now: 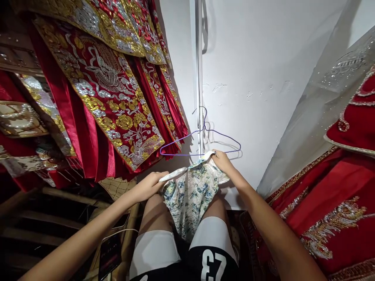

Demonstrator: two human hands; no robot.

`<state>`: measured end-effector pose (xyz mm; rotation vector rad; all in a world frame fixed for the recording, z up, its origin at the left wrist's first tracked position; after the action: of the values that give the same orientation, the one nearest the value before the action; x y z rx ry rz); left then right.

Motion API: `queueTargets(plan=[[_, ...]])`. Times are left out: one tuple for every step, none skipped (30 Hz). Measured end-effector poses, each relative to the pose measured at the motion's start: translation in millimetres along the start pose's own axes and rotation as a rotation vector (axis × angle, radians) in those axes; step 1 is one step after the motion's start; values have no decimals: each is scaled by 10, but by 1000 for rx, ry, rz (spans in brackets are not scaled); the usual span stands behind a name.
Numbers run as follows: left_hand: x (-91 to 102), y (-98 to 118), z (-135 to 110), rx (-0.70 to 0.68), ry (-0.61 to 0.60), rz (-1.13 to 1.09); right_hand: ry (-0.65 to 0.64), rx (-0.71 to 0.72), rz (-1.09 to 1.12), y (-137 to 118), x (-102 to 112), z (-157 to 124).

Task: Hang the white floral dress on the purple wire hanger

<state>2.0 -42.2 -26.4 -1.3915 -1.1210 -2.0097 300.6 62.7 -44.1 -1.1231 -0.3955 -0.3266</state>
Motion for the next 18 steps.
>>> queueTargets(plan=[[-6,-40,19,-27,-32,77,2,-4,-7,14,58,-81],[-21,-87,35,-42,-66,154,3,-12,-8,21,119,-170],[-40,-137,49,-40,-99,224,-2,-20,-7,19,177,-260],[-52,-187,62,-24,-126,282,-7,-25,-7,9,232,-345],[-52,-232,77,3,-142,332,-9,-28,-11,-9,282,-419],[-31,-271,95,36,-142,378,-8,-29,-23,-31,326,-480],[10,-303,119,69,-130,423,-6,-31,-40,-57,362,-526],[70,-332,149,102,-107,461,-1,-33,-56,-84,391,-560],[144,-359,187,136,-83,484,0,-36,-65,-112,409,-582],[223,-386,232,172,-60,487,-5,-38,-64,-139,417,-596],[301,-411,283,210,-41,469,-12,-38,-55,-167,415,-607],[375,-428,338,245,-15,433,-19,-36,-41,-195,407,-616],[446,-429,397,273,32,388,-24,-33,-26,-222,392,-626],[512,-409,458,285,101,342,-24,-30,-14,-250,371,-639],[570,-362,518,270,185,298,-23,-25,1,-277,344,-654],[618,-289,577,228,270,257,-30,-23,23,-303,308,-673],[650,-195,634,159,339,215,-48,-23,52,-328,261,-693],[668,-93,686,81,383,170,-76,-22,85,-351,208,-715]])
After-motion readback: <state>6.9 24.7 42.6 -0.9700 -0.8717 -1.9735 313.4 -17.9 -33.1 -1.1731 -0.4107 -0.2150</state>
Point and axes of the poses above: each hand's wrist, its own z-axis towards the middle knuckle, its own x-axis out of the back of the hand, y = z × x, the point moved 4 cm from there along z, towards the middle knuckle, and after that the axes turned 5 degrees about z, right-handed, at the moved point
